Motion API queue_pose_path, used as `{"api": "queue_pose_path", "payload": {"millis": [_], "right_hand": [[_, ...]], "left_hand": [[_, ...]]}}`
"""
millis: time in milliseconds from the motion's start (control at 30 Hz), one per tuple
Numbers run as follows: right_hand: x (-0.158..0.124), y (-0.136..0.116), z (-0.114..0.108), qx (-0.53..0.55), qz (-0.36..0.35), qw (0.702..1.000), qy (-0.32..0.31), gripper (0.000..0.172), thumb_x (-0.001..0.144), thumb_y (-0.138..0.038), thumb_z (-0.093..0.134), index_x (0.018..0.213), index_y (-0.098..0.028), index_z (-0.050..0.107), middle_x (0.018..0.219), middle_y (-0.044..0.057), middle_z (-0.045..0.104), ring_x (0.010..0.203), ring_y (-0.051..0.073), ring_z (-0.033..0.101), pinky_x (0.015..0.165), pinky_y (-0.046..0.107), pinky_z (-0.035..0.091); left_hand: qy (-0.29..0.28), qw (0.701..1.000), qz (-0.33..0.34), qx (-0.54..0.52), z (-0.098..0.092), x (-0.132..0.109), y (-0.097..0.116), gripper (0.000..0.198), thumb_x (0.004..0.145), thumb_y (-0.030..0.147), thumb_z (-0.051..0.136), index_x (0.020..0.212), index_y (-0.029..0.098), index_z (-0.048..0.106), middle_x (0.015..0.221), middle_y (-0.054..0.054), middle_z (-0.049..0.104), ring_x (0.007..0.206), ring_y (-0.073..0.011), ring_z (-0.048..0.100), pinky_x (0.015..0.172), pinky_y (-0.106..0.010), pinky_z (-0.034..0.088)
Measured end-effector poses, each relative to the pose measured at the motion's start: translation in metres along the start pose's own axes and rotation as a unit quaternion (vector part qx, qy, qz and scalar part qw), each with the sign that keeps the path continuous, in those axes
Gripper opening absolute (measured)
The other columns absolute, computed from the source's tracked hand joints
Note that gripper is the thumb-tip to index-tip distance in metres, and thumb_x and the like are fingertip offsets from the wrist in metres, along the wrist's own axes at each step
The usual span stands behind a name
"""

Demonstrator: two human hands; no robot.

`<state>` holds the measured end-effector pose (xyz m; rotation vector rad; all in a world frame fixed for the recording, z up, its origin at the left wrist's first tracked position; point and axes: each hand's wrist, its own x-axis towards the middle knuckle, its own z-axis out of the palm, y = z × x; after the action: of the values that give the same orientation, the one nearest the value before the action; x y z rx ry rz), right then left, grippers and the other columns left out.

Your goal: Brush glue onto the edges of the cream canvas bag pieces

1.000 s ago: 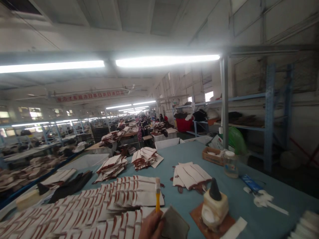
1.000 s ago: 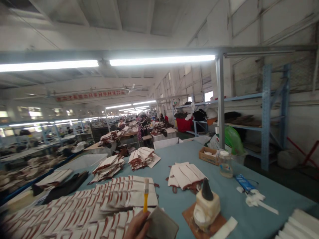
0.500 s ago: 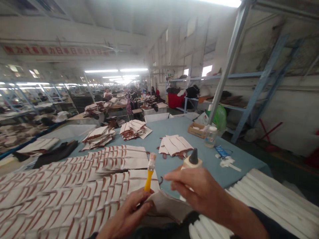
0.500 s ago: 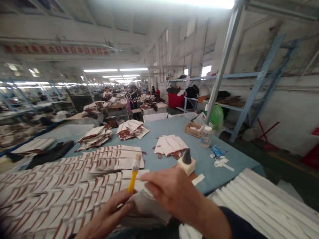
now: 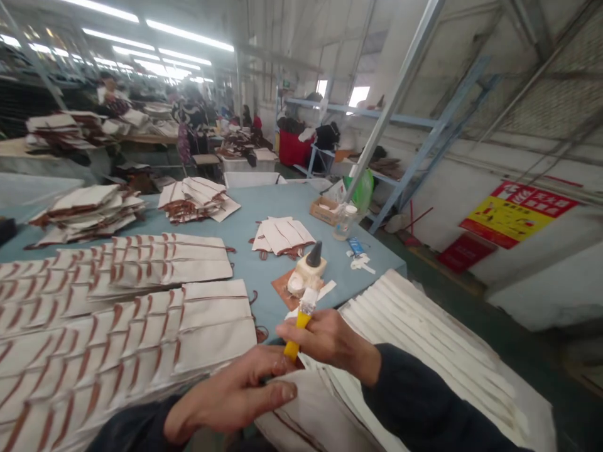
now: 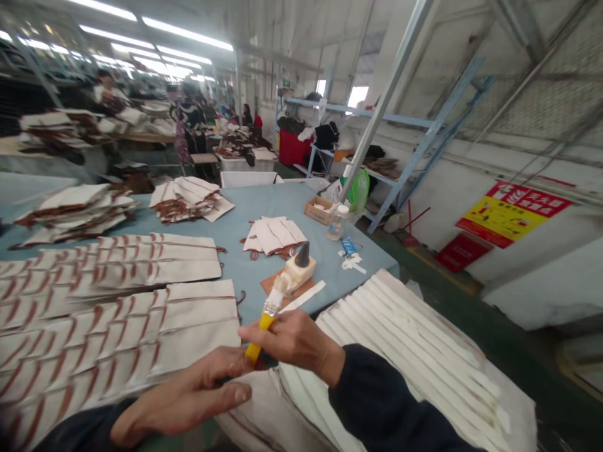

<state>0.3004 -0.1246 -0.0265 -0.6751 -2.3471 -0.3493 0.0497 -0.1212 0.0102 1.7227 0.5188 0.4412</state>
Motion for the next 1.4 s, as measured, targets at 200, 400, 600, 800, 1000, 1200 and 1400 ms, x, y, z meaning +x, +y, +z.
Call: {"api": "queue_pose_path", "payload": {"millis": [200, 400, 600, 800, 1000, 1200, 1400], "right_hand": [[-0.009, -0.005, 0.018, -0.008, 0.125, 0.992, -0.018, 0.01, 0.108, -0.028, 0.066, 0.106, -0.023, 0.075, 0.065, -0.002, 0.071, 0.058, 0.015, 0.067, 0.056, 0.025, 0.045], [-0.028, 0.017, -0.017, -0.011, 0.348, 0.937, 0.022, 0.04, 0.113, -0.041, 0.059, 0.078, -0.021, 0.063, 0.063, 0.001, 0.07, 0.052, 0.013, 0.062, 0.053, 0.023, 0.04], [-0.038, -0.033, -0.065, 0.094, 0.403, 0.908, 0.07, 0.029, 0.116, -0.042, 0.052, 0.101, -0.023, 0.069, 0.074, -0.001, 0.079, 0.063, 0.015, 0.077, 0.06, 0.021, 0.059], [-0.026, -0.084, -0.06, -0.017, 0.319, 0.945, 0.072, 0.017, 0.113, -0.035, 0.06, 0.121, -0.022, 0.068, 0.094, 0.007, 0.085, 0.074, 0.022, 0.082, 0.066, 0.03, 0.064], [-0.048, -0.104, -0.056, -0.082, 0.314, 0.94, 0.104, 0.009, 0.112, -0.02, 0.058, 0.114, -0.021, 0.066, 0.086, 0.005, 0.081, 0.068, 0.019, 0.079, 0.062, 0.028, 0.062], [-0.071, -0.12, -0.082, -0.171, 0.294, 0.936, 0.089, 0.011, 0.111, -0.015, 0.059, 0.111, -0.017, 0.07, 0.086, 0.009, 0.083, 0.074, 0.018, 0.081, 0.072, 0.025, 0.065], [-0.059, -0.122, -0.088, -0.207, 0.277, 0.936, 0.061, 0.01, 0.111, -0.015, 0.061, 0.108, -0.019, 0.07, 0.083, 0.007, 0.083, 0.074, 0.016, 0.081, 0.072, 0.023, 0.063]], "left_hand": [[-0.057, 0.998, 0.001, 0.012, 0.004, 0.009, 0.004, 0.044, 0.107, 0.06, 0.064, 0.102, 0.021, 0.084, 0.102, -0.005, 0.08, 0.1, -0.0248, 0.071, 0.096, -0.031, 0.058], [-0.045, 0.998, 0.009, 0.041, -0.002, 0.006, 0.019, 0.033, 0.11, 0.045, 0.063, 0.111, 0.021, 0.085, 0.111, -0.008, 0.085, 0.1, -0.0252, 0.077, 0.092, -0.029, 0.059], [0.01, 0.998, -0.026, 0.054, -0.006, 0.002, 0.019, 0.038, 0.111, 0.046, 0.059, 0.102, 0.017, 0.083, 0.09, -0.003, 0.08, 0.08, -0.0188, 0.069, 0.073, -0.023, 0.052], [0.04, 0.998, -0.043, 0.005, 0.011, 0.009, 0.0, 0.051, 0.108, 0.06, 0.06, 0.096, 0.016, 0.081, 0.086, -0.005, 0.077, 0.078, -0.0191, 0.066, 0.07, -0.025, 0.054], [0.072, 0.997, -0.015, -0.005, 0.023, 0.005, -0.023, 0.036, 0.105, 0.046, 0.07, 0.126, 0.019, 0.081, 0.118, -0.008, 0.085, 0.104, -0.0255, 0.078, 0.093, -0.031, 0.061], [0.185, 0.978, 0.062, 0.081, 0.025, -0.016, -0.044, 0.024, 0.108, 0.029, 0.066, 0.127, 0.024, 0.08, 0.125, -0.007, 0.086, 0.118, -0.0234, 0.08, 0.108, -0.033, 0.061], [0.209, 0.958, 0.148, 0.133, 0.041, -0.021, -0.049, 0.025, 0.104, 0.015, 0.067, 0.125, 0.025, 0.074, 0.118, -0.006, 0.084, 0.111, -0.0208, 0.08, 0.101, -0.031, 0.063]]}}
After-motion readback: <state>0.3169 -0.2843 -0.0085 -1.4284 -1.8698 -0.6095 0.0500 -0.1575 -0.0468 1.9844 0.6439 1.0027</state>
